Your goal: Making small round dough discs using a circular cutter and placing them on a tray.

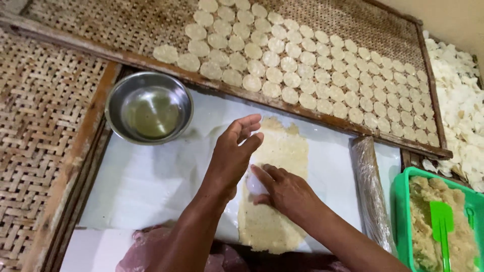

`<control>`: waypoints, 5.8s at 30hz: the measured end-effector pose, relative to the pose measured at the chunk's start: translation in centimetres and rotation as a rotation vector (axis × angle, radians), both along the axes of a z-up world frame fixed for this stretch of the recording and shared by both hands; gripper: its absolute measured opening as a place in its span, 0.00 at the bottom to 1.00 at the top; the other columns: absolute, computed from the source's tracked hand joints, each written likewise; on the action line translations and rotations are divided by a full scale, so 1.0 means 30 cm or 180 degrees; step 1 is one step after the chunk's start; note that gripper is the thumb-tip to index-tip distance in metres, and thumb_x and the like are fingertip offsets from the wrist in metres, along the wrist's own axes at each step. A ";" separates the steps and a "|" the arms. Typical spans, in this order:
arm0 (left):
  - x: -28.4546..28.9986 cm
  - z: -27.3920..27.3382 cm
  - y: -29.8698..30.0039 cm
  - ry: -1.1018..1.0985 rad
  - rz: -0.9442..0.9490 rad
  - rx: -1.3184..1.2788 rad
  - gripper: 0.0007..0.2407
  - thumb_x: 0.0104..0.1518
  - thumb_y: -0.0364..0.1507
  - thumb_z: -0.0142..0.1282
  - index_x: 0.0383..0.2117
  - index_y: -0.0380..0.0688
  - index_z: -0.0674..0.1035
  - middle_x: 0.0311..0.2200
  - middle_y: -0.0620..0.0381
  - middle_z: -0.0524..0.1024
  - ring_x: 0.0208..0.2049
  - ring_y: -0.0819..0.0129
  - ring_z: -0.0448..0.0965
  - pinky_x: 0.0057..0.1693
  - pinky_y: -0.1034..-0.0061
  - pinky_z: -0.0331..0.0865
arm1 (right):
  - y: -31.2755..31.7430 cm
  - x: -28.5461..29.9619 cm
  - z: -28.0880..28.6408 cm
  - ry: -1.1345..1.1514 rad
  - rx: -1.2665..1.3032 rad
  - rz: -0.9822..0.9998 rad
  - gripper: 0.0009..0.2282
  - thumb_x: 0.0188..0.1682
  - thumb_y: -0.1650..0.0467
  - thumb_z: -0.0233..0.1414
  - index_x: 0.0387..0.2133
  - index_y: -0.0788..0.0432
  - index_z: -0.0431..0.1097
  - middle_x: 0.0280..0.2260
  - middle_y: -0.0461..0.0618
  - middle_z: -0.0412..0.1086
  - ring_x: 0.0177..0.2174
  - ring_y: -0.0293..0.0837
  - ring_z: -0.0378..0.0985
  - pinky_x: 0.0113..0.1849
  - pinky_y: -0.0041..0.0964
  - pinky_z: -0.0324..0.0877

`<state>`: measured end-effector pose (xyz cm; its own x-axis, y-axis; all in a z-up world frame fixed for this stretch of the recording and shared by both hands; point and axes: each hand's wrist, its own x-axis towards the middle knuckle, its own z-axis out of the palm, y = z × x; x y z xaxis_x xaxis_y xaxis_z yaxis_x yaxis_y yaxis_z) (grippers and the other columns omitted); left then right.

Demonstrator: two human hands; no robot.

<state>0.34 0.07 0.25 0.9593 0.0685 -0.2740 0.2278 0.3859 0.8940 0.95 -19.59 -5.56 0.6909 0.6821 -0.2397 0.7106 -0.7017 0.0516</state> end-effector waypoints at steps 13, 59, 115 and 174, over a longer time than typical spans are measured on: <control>0.004 -0.018 0.008 -0.0056 0.0034 0.0030 0.19 0.55 0.28 0.51 0.56 0.43 0.76 0.56 0.49 0.77 0.58 0.64 0.74 0.63 0.70 0.67 | 0.008 -0.012 0.018 0.0029 0.0495 0.0389 0.24 0.42 0.72 0.57 0.56 0.48 0.71 0.60 0.53 0.65 0.49 0.50 0.75 0.43 0.43 0.76; -0.008 -0.010 -0.002 -0.0147 0.0002 0.0129 0.23 0.55 0.32 0.54 0.60 0.43 0.74 0.57 0.38 0.73 0.66 0.44 0.65 0.66 0.45 0.58 | -0.100 -0.049 0.107 0.0331 0.0519 -0.0460 0.25 0.46 0.71 0.58 0.59 0.56 0.63 0.55 0.52 0.64 0.54 0.57 0.71 0.48 0.45 0.76; -0.004 -0.025 -0.021 -0.0183 -0.0161 0.0328 0.20 0.54 0.31 0.51 0.56 0.44 0.76 0.56 0.49 0.76 0.60 0.63 0.75 0.61 0.68 0.69 | 0.009 0.014 0.077 0.0626 0.0694 -0.0551 0.31 0.47 0.56 0.56 0.60 0.62 0.63 0.49 0.60 0.71 0.36 0.55 0.80 0.37 0.47 0.77; -0.011 -0.050 -0.033 -0.0296 -0.0147 0.0283 0.19 0.54 0.30 0.53 0.54 0.46 0.77 0.55 0.48 0.77 0.63 0.61 0.72 0.61 0.68 0.68 | -0.133 -0.038 -0.029 -0.0415 -0.0297 -0.0325 0.43 0.40 0.49 0.59 0.63 0.66 0.57 0.46 0.62 0.71 0.31 0.47 0.81 0.22 0.34 0.79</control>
<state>0.02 -0.92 -1.23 0.9829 0.0438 -0.1787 0.1581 0.2953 0.9422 -0.19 -23.57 -6.42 0.7848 0.5857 -0.2025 0.6189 -0.7577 0.2069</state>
